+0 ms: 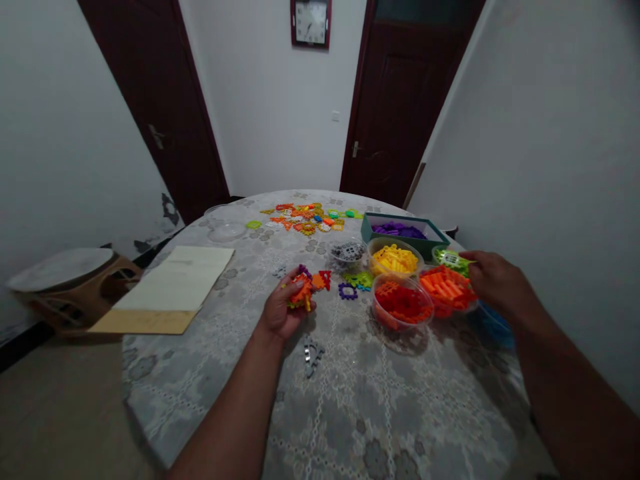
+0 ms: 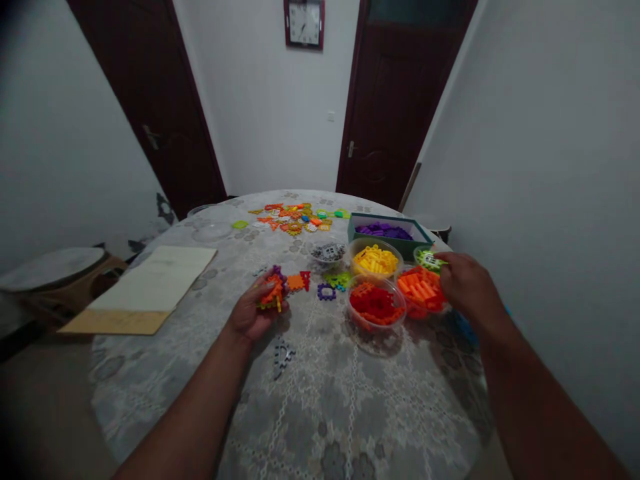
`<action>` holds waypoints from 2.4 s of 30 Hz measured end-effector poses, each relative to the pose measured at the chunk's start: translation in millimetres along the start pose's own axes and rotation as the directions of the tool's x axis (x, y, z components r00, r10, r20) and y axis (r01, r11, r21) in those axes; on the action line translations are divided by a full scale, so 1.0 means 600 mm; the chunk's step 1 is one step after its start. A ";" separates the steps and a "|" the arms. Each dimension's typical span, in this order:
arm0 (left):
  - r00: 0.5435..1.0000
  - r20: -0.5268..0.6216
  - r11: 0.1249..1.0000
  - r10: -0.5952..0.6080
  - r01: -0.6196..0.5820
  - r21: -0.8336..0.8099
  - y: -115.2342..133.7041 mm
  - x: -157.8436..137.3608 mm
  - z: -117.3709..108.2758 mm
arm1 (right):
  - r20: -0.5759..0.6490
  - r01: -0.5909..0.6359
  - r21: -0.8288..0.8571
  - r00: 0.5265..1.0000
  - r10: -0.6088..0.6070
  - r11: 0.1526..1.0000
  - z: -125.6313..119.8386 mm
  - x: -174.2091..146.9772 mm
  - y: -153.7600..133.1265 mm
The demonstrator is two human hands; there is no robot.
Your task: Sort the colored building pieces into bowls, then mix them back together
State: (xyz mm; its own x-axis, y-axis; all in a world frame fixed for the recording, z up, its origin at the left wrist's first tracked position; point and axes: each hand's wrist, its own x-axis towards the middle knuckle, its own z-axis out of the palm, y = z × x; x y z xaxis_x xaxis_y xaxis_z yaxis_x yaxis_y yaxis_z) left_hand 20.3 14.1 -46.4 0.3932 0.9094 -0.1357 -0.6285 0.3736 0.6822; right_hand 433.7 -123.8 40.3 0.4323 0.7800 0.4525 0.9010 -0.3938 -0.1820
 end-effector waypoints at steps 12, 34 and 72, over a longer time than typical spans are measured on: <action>0.977 0.187 0.988 -0.107 0.083 0.132 0.003 -0.017 0.002 | 0.079 0.457 0.603 0.782 -0.618 0.654 0.060 -0.135 -0.343; 0.983 0.065 0.980 -0.174 0.166 0.110 -0.005 -0.004 -0.003 | 0.198 0.396 0.231 0.875 -0.442 0.888 0.021 0.081 -0.249; 0.976 0.079 0.972 -0.202 0.190 0.136 -0.013 -0.003 0.000 | 0.250 0.048 0.771 0.894 -0.372 0.635 0.055 -0.124 -0.364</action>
State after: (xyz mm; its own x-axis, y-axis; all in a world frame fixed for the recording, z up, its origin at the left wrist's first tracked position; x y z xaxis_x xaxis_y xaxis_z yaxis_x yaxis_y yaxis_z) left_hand 24.1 9.7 -51.5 0.5639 0.7978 -0.2135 -0.4448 0.5112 0.7354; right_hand 205.7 -79.9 17.4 0.0607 0.9654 0.2536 0.6214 0.1623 -0.7665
